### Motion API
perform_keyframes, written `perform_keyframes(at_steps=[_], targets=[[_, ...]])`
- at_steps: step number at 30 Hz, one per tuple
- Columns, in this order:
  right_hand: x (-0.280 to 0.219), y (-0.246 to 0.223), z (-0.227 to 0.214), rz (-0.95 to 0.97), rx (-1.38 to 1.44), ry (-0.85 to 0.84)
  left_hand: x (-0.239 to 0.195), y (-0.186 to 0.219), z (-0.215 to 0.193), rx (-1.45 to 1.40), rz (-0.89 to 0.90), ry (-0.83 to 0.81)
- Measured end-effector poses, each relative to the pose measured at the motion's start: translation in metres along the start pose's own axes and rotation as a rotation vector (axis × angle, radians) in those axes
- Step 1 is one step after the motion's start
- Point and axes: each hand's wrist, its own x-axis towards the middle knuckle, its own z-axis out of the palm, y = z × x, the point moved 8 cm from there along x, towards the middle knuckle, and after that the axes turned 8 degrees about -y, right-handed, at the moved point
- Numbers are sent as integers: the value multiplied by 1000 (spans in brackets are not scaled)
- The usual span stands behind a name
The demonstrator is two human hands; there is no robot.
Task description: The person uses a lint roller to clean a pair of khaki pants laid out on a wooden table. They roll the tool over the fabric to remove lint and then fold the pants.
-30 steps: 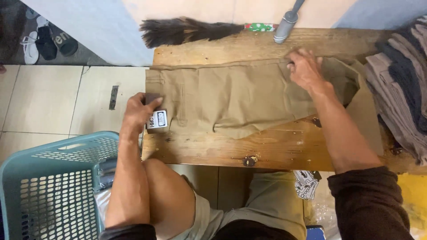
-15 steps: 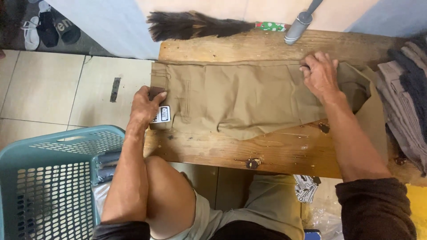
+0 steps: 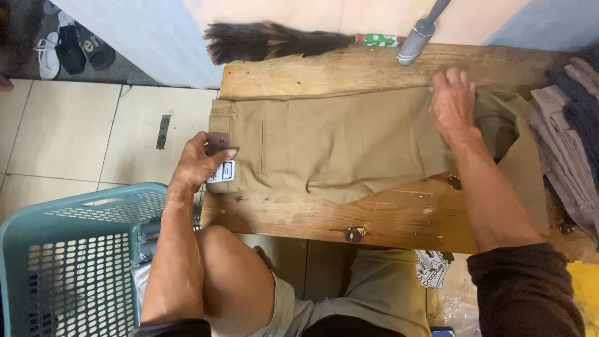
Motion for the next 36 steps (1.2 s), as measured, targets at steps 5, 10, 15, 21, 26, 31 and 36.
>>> perform_keyframes(at_steps=[5, 10, 15, 21, 26, 31, 36], targets=[[1, 13, 31, 10, -53, -27, 13, -20, -13, 67, -45, 80], [2, 15, 31, -27, -7, -22, 17, -27, -22, 167, -90, 122], [-13, -5, 6, -160, -10, 29, 19, -15, -41, 535, -384, 204], [-14, 0, 16, -142, -70, 50, 106, 54, -15, 899, 395, 257], [-18, 0, 2, -177, -30, 87, 147, 31, 19, 1254, 45, -154], [-4, 13, 3, -106, -4, -30, 142, 32, 26, 1213, 111, -182], [-8, 1, -36, -92, -5, -122, 140, 35, 29, 1289, 101, -181]])
